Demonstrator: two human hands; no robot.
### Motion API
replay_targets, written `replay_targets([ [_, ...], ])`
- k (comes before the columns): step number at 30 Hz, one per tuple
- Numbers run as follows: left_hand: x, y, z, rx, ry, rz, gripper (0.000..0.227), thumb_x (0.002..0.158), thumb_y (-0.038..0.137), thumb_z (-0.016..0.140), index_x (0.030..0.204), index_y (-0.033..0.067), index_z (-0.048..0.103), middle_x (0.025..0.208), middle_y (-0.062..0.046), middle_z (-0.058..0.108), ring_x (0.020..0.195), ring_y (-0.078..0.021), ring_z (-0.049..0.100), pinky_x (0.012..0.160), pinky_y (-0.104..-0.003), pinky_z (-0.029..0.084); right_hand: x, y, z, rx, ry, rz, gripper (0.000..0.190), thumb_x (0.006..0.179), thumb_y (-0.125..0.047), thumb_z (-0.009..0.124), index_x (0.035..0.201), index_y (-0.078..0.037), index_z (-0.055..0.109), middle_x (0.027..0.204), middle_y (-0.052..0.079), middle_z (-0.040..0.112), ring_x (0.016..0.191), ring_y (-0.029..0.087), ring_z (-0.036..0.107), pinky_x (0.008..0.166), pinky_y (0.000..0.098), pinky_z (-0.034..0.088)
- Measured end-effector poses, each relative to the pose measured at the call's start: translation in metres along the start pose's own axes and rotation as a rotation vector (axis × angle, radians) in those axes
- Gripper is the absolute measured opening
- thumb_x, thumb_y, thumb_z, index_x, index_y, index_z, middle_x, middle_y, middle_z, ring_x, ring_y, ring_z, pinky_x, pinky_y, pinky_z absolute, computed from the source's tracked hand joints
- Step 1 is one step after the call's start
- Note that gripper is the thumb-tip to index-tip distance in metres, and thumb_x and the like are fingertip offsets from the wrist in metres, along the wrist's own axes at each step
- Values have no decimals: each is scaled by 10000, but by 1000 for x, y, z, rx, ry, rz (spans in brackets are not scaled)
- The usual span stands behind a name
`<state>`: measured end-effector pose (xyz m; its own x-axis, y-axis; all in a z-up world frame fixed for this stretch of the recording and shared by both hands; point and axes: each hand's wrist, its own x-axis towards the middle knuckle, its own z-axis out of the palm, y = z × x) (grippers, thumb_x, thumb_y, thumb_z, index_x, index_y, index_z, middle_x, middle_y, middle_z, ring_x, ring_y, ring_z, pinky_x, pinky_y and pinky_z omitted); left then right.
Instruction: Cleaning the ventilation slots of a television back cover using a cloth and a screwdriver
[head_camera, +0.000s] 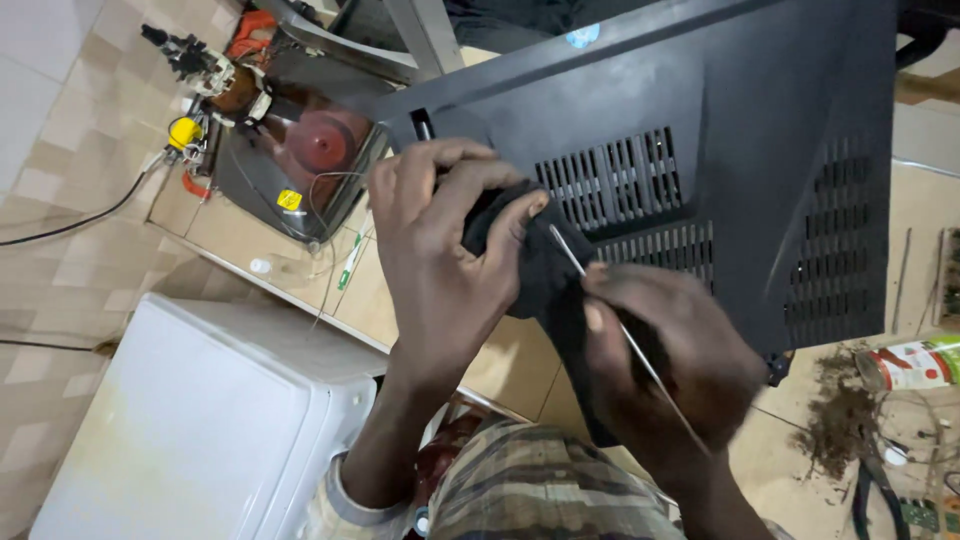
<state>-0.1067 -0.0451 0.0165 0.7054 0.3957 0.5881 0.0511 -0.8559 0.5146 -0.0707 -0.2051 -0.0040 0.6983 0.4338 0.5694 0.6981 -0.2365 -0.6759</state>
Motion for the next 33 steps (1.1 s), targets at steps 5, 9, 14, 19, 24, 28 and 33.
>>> replay_targets([
  [5, 4, -5, 1, 38, -17, -2, 137, 961, 203, 774, 1018, 117, 685, 1080, -65, 602, 1057, -279, 556, 937, -394, 386, -1, 4, 9, 8, 33, -36, 115, 1005, 26, 605, 1049, 54, 707, 1049, 206, 739, 968, 333, 731, 899, 401, 560],
  [9, 33, -9, -5, 140, 22, 220, 288, 1036, 339, 654, 1058, 54, 623, 1068, -101, 660, 1047, -303, 588, 927, -437, 390, 2, -1, 10, 5, 43, -46, 93, 994, 38, 614, 1017, 60, 701, 1060, 224, 731, 988, 347, 728, 908, 422, 567],
  [14, 69, -44, 14, 192, 24, 377, 283, 1102, 271, 637, 1241, 27, 601, 1236, -189, 647, 1133, -434, 599, 875, -491, 457, -6, -14, 15, -17, 71, 47, 104, 990, 66, 704, 1088, 46, 675, 1126, 193, 745, 1055, 318, 747, 950, 389, 575],
  [19, 73, -49, 25, 223, -6, 324, 297, 1067, 389, 540, 982, 197, 750, 845, -27, 758, 785, -347, 710, 604, -458, 439, 17, -16, 24, -50, 98, -187, 139, 982, 97, 668, 852, 77, 623, 1002, 241, 718, 883, 356, 705, 802, 435, 542],
  [24, 73, -48, 23, 219, -14, 288, 405, 1069, 452, 467, 938, 189, 746, 795, -20, 748, 716, -330, 703, 571, -448, 417, 18, -20, 34, -17, 159, -34, 101, 948, 67, 732, 887, 129, 680, 893, 182, 731, 728, 181, 679, 682, 282, 563],
  [28, 73, -52, 23, 224, -33, 279, 401, 1060, 472, 450, 893, 211, 703, 762, -41, 713, 732, -371, 689, 571, -485, 416, 3, -31, 39, 128, 200, 365, 153, 885, -15, 655, 938, 124, 687, 905, 217, 756, 749, 227, 731, 657, 346, 568],
  [33, 72, -58, 29, 241, 48, 369, 395, 1076, 425, 534, 821, 145, 643, 697, -109, 670, 665, -419, 664, 486, -488, 360, 8, -24, 34, -172, 190, -48, 150, 942, 140, 650, 814, 61, 666, 802, 179, 656, 643, 269, 558, 594, 415, 411],
])
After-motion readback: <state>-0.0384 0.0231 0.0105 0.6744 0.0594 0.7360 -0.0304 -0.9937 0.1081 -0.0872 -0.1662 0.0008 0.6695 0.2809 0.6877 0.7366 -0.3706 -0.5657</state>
